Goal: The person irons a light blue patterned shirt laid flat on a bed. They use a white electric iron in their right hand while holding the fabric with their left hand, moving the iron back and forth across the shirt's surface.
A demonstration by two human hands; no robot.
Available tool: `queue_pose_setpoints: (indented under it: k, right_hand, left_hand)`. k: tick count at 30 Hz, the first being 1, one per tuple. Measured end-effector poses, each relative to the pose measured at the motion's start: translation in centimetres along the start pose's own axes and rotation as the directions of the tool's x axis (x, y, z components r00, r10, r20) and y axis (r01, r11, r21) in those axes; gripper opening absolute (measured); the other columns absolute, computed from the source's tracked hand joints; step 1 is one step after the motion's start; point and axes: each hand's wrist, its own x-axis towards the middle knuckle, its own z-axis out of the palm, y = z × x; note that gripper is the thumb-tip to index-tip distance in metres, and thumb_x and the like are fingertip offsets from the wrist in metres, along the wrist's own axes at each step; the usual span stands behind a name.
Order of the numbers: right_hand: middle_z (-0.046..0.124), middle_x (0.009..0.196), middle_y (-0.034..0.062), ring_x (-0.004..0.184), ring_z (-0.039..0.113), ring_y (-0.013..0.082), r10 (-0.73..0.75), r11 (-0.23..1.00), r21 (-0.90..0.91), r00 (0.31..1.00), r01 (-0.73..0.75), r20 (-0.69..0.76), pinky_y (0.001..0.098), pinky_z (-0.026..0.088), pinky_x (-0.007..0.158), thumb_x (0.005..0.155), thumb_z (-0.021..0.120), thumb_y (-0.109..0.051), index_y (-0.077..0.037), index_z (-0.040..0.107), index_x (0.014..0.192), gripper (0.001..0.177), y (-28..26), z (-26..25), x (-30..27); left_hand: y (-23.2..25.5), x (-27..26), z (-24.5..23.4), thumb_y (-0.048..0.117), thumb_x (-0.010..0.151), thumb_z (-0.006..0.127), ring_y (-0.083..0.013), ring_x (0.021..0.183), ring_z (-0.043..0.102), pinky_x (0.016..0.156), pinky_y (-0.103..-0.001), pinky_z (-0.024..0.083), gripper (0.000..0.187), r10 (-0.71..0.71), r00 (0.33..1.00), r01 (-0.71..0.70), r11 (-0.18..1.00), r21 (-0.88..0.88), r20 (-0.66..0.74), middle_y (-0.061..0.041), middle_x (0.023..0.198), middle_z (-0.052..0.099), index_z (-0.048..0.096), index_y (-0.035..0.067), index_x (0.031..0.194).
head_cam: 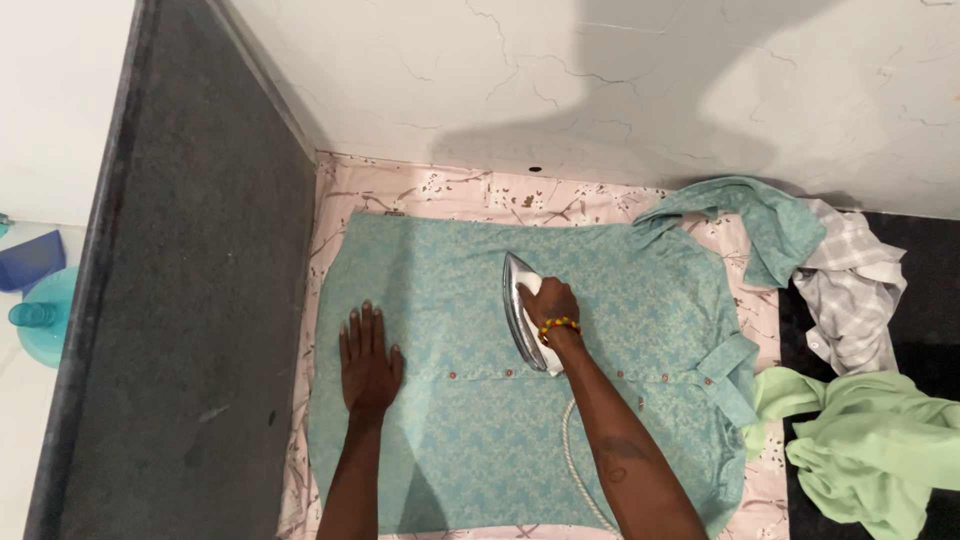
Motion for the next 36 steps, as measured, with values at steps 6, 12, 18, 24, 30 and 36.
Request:
queue_pose_setpoints:
  k: [6, 12, 18, 24, 30, 36]
  right_hand:
    - [0.073, 0.103, 0.0291, 0.096, 0.072, 0.0447, 0.080, 0.995, 0.065, 0.996, -0.078, -0.040, 0.0503, 0.059, 0.082, 0.085, 0.077, -0.048, 0.003, 0.076, 0.097, 0.053, -1.1, -0.4, 1.6]
    - [0.073, 0.105, 0.0282, 0.098, 0.072, 0.0455, 0.117, 0.990, 0.081, 0.993, -0.114, -0.025, 0.0512, 0.059, 0.082, 0.085, 0.077, -0.049, 0.002, 0.076, 0.099, 0.053, -0.8, -0.1, 1.8]
    - [0.073, 0.102, 0.0294, 0.095, 0.072, 0.0462, 0.134, 0.988, 0.083, 0.990, -0.130, -0.047, 0.0513, 0.059, 0.081, 0.084, 0.078, -0.050, 0.002, 0.075, 0.097, 0.054, 1.0, 0.8, 1.2]
    - [0.074, 0.102, 0.0279, 0.095, 0.073, 0.0454, 0.137, 0.987, 0.090, 0.989, -0.132, -0.059, 0.0513, 0.059, 0.081, 0.084, 0.077, -0.051, 0.002, 0.076, 0.096, 0.054, 0.9, 0.7, 2.4]
    - [0.074, 0.101, 0.0283, 0.095, 0.073, 0.0456, 0.118, 0.989, 0.100, 0.988, -0.108, -0.103, 0.0512, 0.059, 0.081, 0.084, 0.078, -0.051, 0.002, 0.076, 0.094, 0.054, 0.8, 0.8, 3.5]
    - [0.073, 0.099, 0.0283, 0.094, 0.071, 0.0467, 0.119, 0.992, 0.063, 0.988, -0.113, -0.094, 0.0527, 0.059, 0.080, 0.085, 0.077, -0.052, 0.001, 0.075, 0.095, 0.054, 1.5, 1.2, 2.1]
  left_hand:
    - [0.0, 0.1, -0.1, 0.032, 0.102, 0.035, -0.0287, 0.159, 0.010, 0.129, -0.047, 0.007, 0.067, -0.001, 1.000, -0.001, 0.999, -0.050, -0.024, -0.013, 0.171, 0.013, 0.020, 0.005, 0.162]
    - [0.1, 0.2, -0.3, 0.033, 0.102, 0.034, -0.0289, 0.158, 0.011, 0.129, -0.047, 0.007, 0.067, -0.006, 0.999, 0.002, 0.996, -0.087, -0.037, -0.012, 0.171, 0.014, 0.021, 0.005, 0.161]
    - [0.2, 0.1, -0.3, 0.032, 0.103, 0.034, -0.0290, 0.158, 0.012, 0.130, -0.047, 0.007, 0.066, 0.011, 0.997, -0.017, 0.997, -0.073, -0.071, -0.013, 0.171, 0.015, 0.023, 0.004, 0.161]
    - [0.1, 0.0, -0.2, 0.032, 0.103, 0.036, -0.0297, 0.158, 0.012, 0.129, -0.047, 0.008, 0.066, 0.016, 0.997, -0.023, 0.996, -0.085, -0.078, -0.014, 0.171, 0.016, 0.023, 0.003, 0.161]
    - [1.8, 1.0, -0.5, 0.029, 0.098, 0.042, -0.0353, 0.158, 0.015, 0.130, -0.052, 0.009, 0.067, -0.089, 0.994, 0.086, 0.995, -0.049, -0.058, -0.020, 0.170, 0.018, 0.029, -0.001, 0.156]
    - [7.3, 3.1, 0.3, 0.035, 0.096, 0.045, -0.0348, 0.155, 0.016, 0.125, -0.053, 0.008, 0.072, 0.015, 0.998, -0.007, 0.990, -0.143, 0.057, -0.020, 0.167, 0.021, 0.029, -0.001, 0.155]
